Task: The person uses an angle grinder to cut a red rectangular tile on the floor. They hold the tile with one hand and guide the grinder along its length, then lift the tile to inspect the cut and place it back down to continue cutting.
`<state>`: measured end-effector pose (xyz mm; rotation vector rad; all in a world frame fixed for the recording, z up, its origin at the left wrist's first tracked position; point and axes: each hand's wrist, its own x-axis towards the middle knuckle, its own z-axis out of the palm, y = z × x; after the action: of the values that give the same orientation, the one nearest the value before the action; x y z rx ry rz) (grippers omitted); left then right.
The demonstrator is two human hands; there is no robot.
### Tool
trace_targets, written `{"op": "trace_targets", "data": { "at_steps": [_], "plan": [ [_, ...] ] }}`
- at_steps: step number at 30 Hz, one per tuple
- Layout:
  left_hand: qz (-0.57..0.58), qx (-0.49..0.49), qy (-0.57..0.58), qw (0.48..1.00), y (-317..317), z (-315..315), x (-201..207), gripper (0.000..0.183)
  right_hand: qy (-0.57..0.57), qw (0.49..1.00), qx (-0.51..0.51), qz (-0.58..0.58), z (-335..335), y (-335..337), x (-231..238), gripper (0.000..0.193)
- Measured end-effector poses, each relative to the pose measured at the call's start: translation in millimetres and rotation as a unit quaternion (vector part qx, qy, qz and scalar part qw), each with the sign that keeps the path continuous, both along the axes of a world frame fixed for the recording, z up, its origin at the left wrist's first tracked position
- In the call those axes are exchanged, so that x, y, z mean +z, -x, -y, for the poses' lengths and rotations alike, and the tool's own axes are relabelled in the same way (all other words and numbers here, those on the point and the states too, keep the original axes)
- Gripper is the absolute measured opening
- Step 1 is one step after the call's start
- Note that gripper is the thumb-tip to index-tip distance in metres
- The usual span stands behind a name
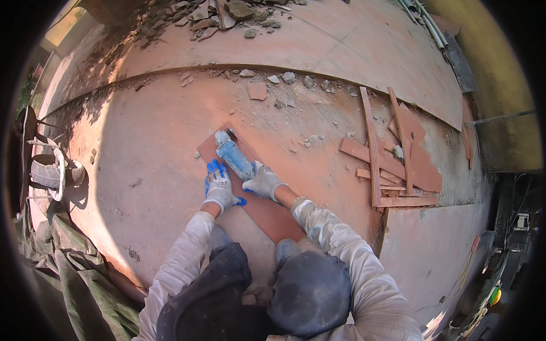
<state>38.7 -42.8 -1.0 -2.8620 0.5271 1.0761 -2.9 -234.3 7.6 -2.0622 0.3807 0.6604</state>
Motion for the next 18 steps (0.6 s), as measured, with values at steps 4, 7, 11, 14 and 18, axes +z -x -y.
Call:
{"op": "trace_targets", "data": {
  "at_steps": [4,7,11,14,18],
  "plan": [
    [0.004,0.008,0.013,1.000,1.6,-5.3,-7.2,0.168,-0.067,0.997,-0.037,0.009,0.9,2.1,-5.1,0.074],
    [0.013,0.005,0.020,1.000,0.1,-6.5,-8.9,0.169,-0.041,0.999,-0.022,0.027,0.7,-2.8,-4.7,0.065],
    [0.013,0.005,0.015,1.000,-0.1,-4.2,-10.3,0.170,-0.043,0.999,-0.016,0.013,2.9,-4.8,-1.8,0.062],
    [0.012,0.004,0.013,1.000,1.0,-4.7,-10.5,0.170,-0.047,0.999,-0.012,-0.002,4.2,-4.8,0.8,0.060],
    [0.004,0.005,0.022,1.000,0.0,-4.5,-10.1,0.166,-0.050,0.998,-0.017,0.018,4.0,-5.4,3.2,0.059]
  ]
}}
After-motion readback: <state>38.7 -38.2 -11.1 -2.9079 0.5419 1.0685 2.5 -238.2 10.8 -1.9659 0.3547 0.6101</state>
